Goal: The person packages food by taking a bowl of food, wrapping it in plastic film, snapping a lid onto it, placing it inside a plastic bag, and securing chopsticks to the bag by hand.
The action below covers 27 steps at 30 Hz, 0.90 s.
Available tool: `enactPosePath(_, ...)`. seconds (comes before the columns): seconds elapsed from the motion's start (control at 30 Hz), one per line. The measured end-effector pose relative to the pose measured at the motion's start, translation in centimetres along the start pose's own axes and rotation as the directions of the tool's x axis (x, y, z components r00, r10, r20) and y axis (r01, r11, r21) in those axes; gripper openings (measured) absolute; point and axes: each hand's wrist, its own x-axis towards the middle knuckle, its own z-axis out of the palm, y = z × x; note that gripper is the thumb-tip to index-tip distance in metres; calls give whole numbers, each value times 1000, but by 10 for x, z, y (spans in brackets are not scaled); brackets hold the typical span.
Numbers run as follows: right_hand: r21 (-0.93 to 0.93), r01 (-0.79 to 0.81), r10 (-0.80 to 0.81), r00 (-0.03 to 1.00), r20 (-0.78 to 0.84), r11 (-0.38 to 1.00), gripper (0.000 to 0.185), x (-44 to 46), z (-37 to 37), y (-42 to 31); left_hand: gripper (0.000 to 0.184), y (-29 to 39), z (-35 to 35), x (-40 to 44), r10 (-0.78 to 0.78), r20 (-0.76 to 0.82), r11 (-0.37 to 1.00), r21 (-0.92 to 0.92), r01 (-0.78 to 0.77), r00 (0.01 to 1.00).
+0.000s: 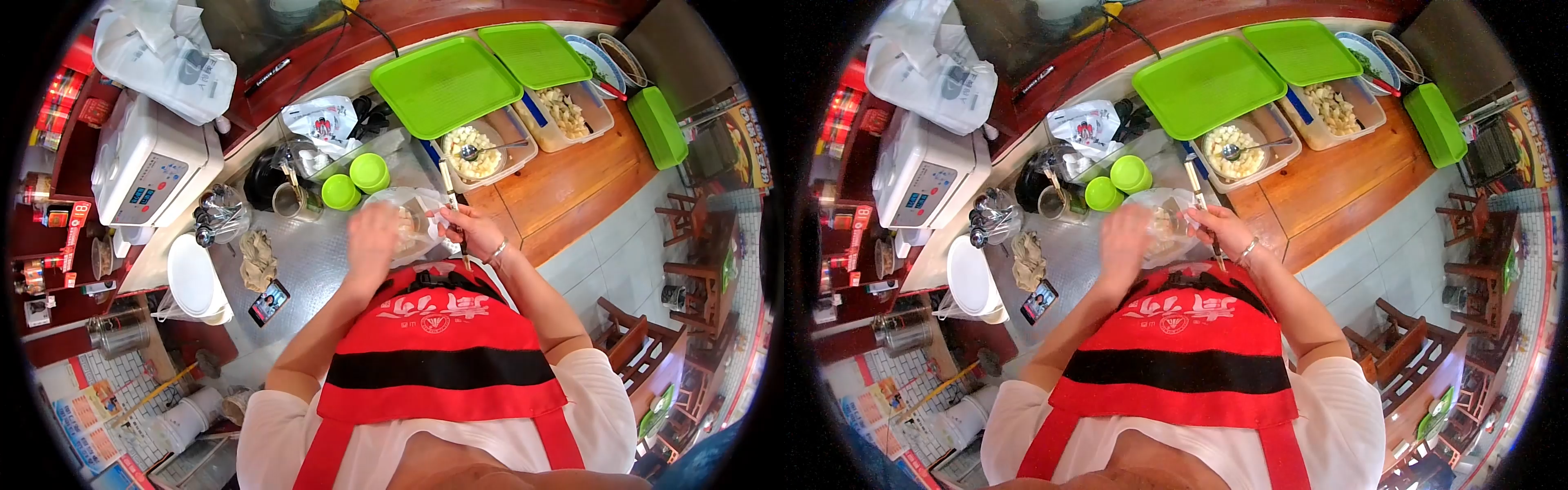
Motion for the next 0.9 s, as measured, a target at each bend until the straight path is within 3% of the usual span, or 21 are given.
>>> enactPosePath(0.03,-28,13,-13,1000,7,1000,29,1,2,-1,19,-6,-8,-2,-157,-165,969,166,185,974)
enactPosePath(0.07,-27,10,-10,1000,8,1000,29,4,4,-1,19,-16,-10,-12,-159,-163,968,167,186,974)
enactPosePath(0.1,-68,17,-16,1000,17,998,30,7,6,0,20,-28,-9,-25,-400,104,917,52,397,911)
enactPosePath(0.13,-110,24,-21,999,27,994,32,9,9,0,22,-32,-16,-28,-561,381,795,0,606,735)
enactPosePath(0.17,-115,21,-17,999,34,993,32,12,11,-1,22,-36,-21,-26,-567,378,790,1,612,732)
enactPosePath(0.23,-164,33,-23,998,66,986,34,16,18,-3,28,-46,-32,-18,-454,739,486,-263,833,498)
enactPosePath(0.27,-167,30,-18,997,73,986,34,19,22,-2,28,-46,-29,-18,-460,738,480,-262,837,494)
enactPosePath(0.3,-202,51,-29,994,109,978,37,23,25,-2,29,-45,-22,-18,-364,722,118,-590,798,588)
enactPosePath(0.33,-236,75,-41,988,146,969,41,27,28,-2,30,-41,-20,-15,-309,650,-288,-760,583,694)
enactPosePath(0.37,-293,87,-35,983,179,952,48,30,31,-5,30,-38,-19,-10,-317,644,-287,-765,577,696)
enactPosePath(0.43,-372,130,-62,980,189,919,48,38,37,-3,30,-30,-18,1,-187,664,-542,-685,487,724)
enactPosePath(0.5,-506,200,-86,967,239,839,45,52,28,10,31,-27,-6,4,-172,664,-572,-669,475,728)
enactPosePath(0.57,-481,229,-101,956,277,846,44,58,29,7,32,-24,-3,9,-161,664,-598,-654,464,730)
enactPosePath(0.63,-473,254,-97,939,331,844,37,68,29,6,33,-21,-5,14,-190,644,-416,-737,534,741)
enactPosePath(0.67,-473,252,-96,940,329,844,37,72,27,7,33,-20,-8,16,-189,645,-417,-735,534,741)
enactPosePath(0.73,-442,294,-107,910,400,847,30,80,24,8,33,-19,-14,22,-196,563,17,-817,577,803)
enactPosePath(0.77,-436,311,-117,902,416,844,18,85,21,12,33,-21,-13,22,-195,564,15,-816,577,802)
enactPosePath(0.8,-436,310,-117,902,416,845,18,89,20,16,32,-25,-11,21,-252,587,133,-766,629,769)
enactPosePath(0.83,-516,405,-215,896,387,755,15,89,25,15,32,-29,-9,19,-314,600,244,-698,673,736)
enactPosePath(0.87,-592,480,-313,876,368,647,15,88,28,14,32,-34,-8,17,-315,602,242,-697,675,734)
enactPosePath(0.9,-748,399,-281,915,289,530,21,85,27,9,30,-40,-7,14,-328,615,113,-728,676,717)
